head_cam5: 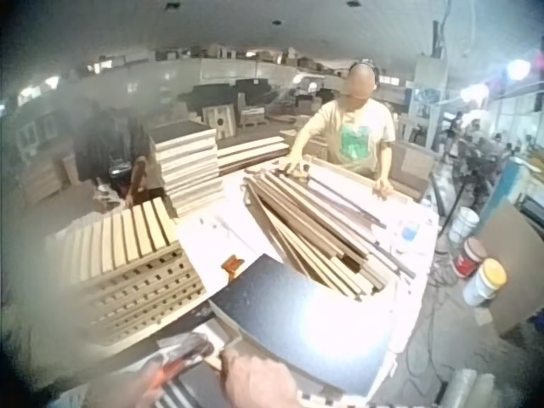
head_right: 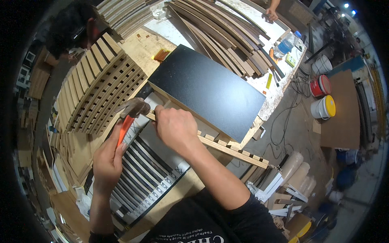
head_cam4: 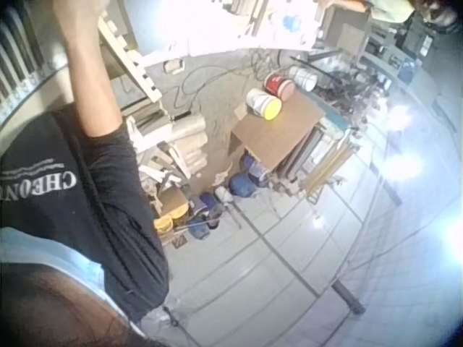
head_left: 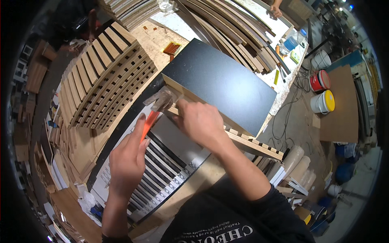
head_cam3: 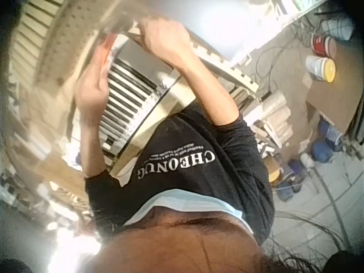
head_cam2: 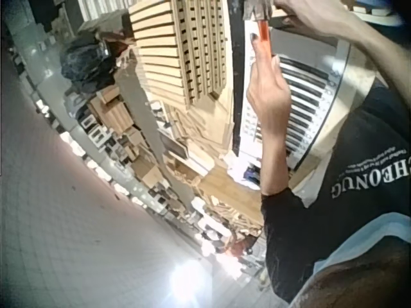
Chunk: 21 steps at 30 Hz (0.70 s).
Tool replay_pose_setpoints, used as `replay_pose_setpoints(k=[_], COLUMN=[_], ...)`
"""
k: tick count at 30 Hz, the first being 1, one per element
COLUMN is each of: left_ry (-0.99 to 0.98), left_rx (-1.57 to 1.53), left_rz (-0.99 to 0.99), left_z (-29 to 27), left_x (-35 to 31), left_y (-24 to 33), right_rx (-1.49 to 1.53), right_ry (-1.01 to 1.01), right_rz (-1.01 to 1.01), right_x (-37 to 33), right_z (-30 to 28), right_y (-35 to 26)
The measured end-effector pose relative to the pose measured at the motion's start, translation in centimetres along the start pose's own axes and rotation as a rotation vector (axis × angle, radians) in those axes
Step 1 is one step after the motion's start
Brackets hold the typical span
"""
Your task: The person assembles wooden slatted panels by positioning a black side board on a jig, using a pneumatic stapler to secure it, then hammering wooden slats into the slots, and finally wiping the completed slatted panel with a white cloth.
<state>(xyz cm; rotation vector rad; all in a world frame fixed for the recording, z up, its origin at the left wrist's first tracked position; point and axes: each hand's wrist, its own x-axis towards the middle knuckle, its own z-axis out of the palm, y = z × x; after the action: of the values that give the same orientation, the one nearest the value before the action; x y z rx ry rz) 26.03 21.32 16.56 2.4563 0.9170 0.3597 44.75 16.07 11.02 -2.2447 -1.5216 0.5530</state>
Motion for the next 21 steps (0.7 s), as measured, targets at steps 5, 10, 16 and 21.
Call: replay_pose_setpoints(k=[5, 10, 16, 21], left_ry=[0.218, 0.051, 0.215, -0.012], left_rx=[0.048, -0.098, 0.102, -0.001], left_rz=[0.113, 0.031, 0.198, 0.014], left_z=[-0.4, 0.8, -0.1, 0.3], left_x=[-0.3, -0.2, -0.2, -0.2], left_y=[1.3, 0.3, 1.3, 0.5], right_rx=[0.017, 0.018, 0.023, 0.006], right_ry=[-0.04, -0.024, 0.001, 0.01], right_rz=[0.043, 0.024, 0.005, 0.007], right_x=[-0.4, -0.5, -0.5, -0.1], right_z=[-0.2, 0.1, 0.0, 0.5], right_y=[0.2, 0.1, 0.2, 0.3])
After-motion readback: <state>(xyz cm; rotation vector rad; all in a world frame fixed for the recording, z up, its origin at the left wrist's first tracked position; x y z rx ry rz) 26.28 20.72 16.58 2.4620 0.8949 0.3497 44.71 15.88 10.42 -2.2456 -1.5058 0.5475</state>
